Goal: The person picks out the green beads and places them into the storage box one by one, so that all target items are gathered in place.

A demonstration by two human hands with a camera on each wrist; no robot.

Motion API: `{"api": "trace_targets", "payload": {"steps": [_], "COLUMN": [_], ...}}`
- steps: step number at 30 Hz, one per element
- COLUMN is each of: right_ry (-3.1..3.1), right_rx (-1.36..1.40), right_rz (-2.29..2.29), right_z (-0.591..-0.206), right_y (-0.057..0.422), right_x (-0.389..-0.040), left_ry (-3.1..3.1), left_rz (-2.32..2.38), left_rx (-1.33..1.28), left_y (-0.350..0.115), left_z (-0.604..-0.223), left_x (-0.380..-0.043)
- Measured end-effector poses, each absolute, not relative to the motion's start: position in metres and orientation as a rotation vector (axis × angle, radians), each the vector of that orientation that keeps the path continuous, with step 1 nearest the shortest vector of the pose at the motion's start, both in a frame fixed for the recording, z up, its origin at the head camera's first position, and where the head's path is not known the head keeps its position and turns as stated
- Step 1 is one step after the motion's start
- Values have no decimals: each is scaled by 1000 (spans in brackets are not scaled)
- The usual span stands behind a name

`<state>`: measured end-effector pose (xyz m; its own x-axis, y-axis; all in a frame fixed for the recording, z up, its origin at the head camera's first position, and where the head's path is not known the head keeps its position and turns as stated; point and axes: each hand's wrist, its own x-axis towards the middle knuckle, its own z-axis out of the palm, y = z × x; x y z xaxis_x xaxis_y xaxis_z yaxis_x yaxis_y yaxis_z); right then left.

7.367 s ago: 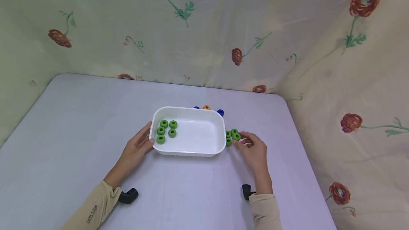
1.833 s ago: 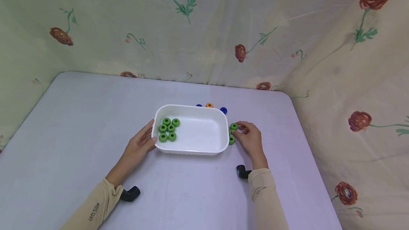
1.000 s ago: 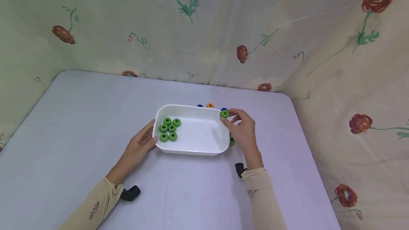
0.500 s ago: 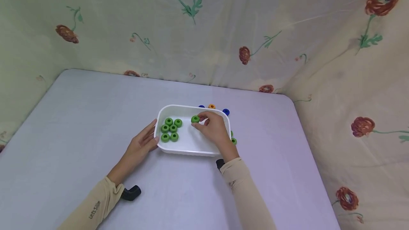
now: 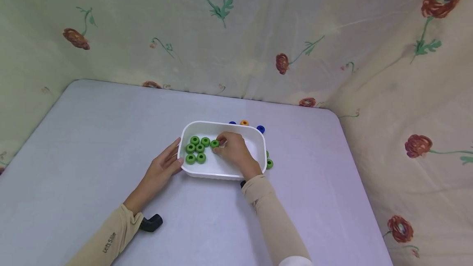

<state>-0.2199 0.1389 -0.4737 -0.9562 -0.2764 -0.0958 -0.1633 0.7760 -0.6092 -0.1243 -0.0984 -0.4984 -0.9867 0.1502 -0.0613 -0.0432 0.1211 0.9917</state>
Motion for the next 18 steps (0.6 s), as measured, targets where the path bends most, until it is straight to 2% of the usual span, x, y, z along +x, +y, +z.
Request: {"api": "trace_targets", "payload": {"steps": [18], "right_ry": [2825], "right_rx": [-384], "right_rz": [-920], "right_z": [-472], "right_y": [136], "right_x": [-220], "left_ry": [2258], "left_rz": [1967], "left_rx": [94], "left_y": [-96], "left_z": [-497], "left_x": [-123]}}
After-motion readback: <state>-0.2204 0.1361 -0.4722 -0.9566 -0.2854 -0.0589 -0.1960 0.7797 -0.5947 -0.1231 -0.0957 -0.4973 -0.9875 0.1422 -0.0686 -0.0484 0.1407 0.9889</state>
